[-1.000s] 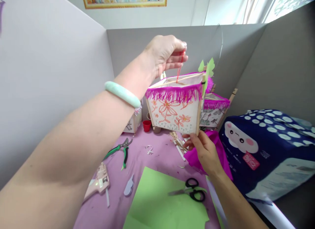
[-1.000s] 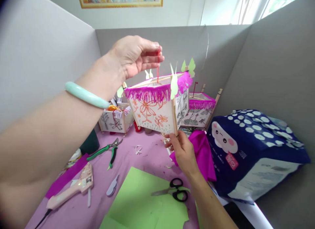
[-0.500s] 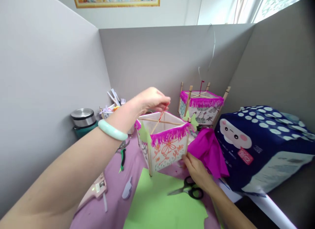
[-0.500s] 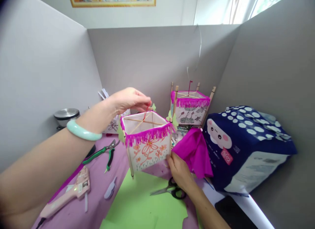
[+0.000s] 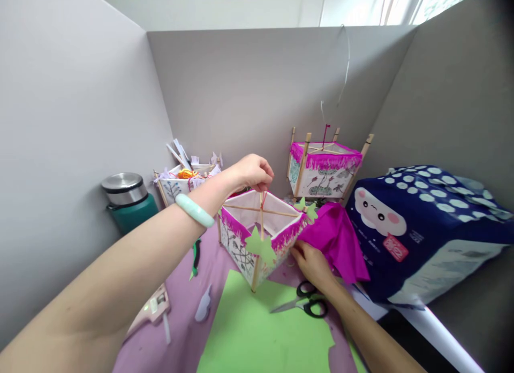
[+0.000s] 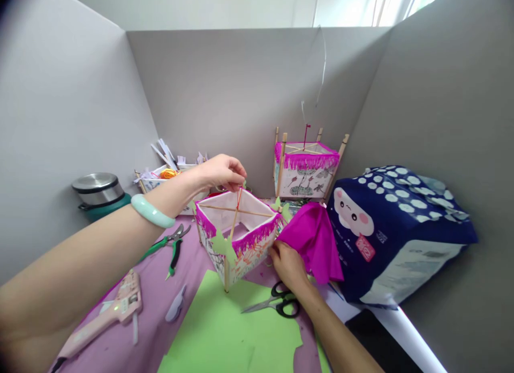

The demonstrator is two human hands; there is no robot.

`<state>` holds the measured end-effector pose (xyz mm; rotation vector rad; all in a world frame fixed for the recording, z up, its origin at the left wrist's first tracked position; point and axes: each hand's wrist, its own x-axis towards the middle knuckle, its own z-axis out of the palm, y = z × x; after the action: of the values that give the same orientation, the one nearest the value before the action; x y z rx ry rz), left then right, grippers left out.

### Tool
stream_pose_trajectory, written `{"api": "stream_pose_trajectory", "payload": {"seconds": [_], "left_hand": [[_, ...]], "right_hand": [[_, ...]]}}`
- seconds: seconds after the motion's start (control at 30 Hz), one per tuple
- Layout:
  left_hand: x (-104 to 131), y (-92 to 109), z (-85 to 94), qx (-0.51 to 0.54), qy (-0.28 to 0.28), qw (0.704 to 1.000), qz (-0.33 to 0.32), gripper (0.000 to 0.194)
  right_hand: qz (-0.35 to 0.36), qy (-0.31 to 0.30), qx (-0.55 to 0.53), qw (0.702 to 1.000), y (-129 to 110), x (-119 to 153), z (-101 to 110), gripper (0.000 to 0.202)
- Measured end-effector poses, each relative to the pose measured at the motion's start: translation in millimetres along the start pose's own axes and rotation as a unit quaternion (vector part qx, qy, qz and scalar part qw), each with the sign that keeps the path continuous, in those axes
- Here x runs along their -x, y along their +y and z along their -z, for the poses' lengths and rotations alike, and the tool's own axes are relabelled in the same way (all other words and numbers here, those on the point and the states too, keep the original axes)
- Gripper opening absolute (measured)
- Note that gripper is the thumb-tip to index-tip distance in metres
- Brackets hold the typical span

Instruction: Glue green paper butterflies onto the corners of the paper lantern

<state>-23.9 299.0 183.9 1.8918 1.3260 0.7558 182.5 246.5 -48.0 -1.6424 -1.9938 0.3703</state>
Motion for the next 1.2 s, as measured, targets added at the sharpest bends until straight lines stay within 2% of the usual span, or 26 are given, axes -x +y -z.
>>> {"api": "stream_pose_trajectory", "payload": {"seconds": [0.13, 0.37, 0.47, 0.67, 0.87, 1.0, 1.1, 1.2], "left_hand": [[-9.6, -0.3, 2.4, 0.022, 0.046, 0.999, -0.013, 0.023], [-17.1, -2.6, 21.0, -0.013, 0.068, 0.998, 0.008, 0.015], [-18.5, -2.1, 24.3, -0.032, 0.07, 0.997, 0.009, 0.016], [-16.8, -4.2, 19.3, -0.067, 0.058, 0.996, 0.028, 0.013], [-20.5, -7.1, 15.3, -0.059, 0.074, 0.995, 0.011, 0.014], [-21.6, -11.1, 14.6, -0.129, 0.054, 0.99, 0.003, 0.016], [-13.1, -12.5, 14.9, -0.163, 0.049, 0.985, -0.004, 0.02], [4.8, -12.7, 15.1, -0.209, 0.097, 0.973, -0.026, 0.023]], "right_hand": [[0.001, 0.029, 0.007, 1.0, -5.6, -4.8, -3.4, 0.022], [0.03, 0.095, 0.031, 0.995, -23.6, -0.3, -9.3, 0.021], [0.022, 0.084, 0.042, 0.995, -30.7, -0.3, -10.3, 0.021], [0.011, -0.002, 0.065, 0.998, -33.2, -0.5, -10.8, 0.023], [0.03, -0.013, 0.055, 0.998, -30.0, -1.1, -9.7, 0.023], [-0.005, -0.037, 0.079, 0.996, -24.8, -5.1, -8.0, 0.026], [-0.055, -0.022, 0.11, 0.992, -14.1, -9.5, -1.8, 0.033], [-0.096, 0.006, 0.131, 0.987, -2.0, -13.4, 5.9, 0.037]]}}
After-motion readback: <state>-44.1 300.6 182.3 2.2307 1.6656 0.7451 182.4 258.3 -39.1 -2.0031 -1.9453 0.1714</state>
